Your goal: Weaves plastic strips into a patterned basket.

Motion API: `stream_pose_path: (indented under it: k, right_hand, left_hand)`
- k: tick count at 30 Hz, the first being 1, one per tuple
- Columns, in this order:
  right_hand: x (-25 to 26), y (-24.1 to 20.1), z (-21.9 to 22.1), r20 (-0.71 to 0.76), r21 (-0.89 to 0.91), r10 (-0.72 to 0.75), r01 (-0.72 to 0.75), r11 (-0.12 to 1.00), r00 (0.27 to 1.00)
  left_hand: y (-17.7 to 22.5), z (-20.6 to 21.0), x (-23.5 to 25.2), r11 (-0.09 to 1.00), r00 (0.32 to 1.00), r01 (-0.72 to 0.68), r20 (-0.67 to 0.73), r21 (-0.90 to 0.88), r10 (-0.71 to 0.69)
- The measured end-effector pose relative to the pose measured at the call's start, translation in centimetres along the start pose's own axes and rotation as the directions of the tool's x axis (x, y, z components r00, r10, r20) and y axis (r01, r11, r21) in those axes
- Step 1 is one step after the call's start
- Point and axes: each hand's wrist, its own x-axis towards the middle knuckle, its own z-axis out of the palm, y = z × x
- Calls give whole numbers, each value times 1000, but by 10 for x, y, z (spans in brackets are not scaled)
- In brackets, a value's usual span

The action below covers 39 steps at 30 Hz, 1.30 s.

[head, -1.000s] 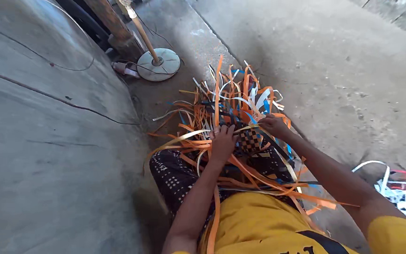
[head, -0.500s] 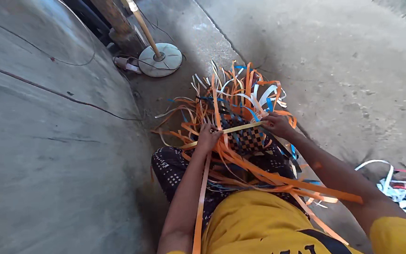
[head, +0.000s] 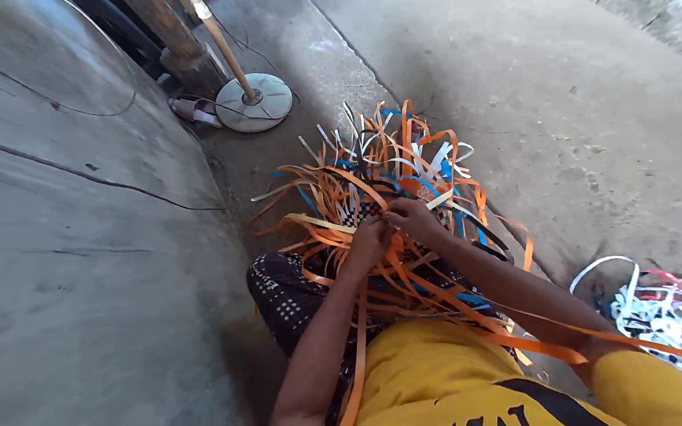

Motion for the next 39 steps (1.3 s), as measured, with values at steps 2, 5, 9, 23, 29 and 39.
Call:
stream_pose_path:
  k: [2, 5, 9, 23, 29, 39]
  right_hand:
    - [-13, 7, 12, -75, 21, -60, 62, 998, 995]
    - [-39, 34, 38, -147, -99, -307, 294, 951, 940]
    - [-48, 70, 59, -191, -132, -586, 571, 810, 788]
    - [-52, -17, -1, 119, 469, 156, -194, 861, 981]
    - [-39, -55, -34, -135, 374, -224, 259, 890, 965]
    - [-37, 21, 6, -15, 35, 66, -66, 997, 998]
  left_hand:
    - [-2, -10, -4, 1000, 998, -11, 68, 6, 10]
    - [-14, -25, -8, 995, 972, 77, 226, -70, -59]
    - [-23, -17, -11, 978, 983, 126, 151, -166, -101]
    - [-19, -4, -24, 993, 994, -102, 29, -55, 103]
    - [-22, 5, -24, 998, 1000, -21, 19, 57, 20]
    - [-22, 6, -23, 988, 988, 132, 92, -84, -125]
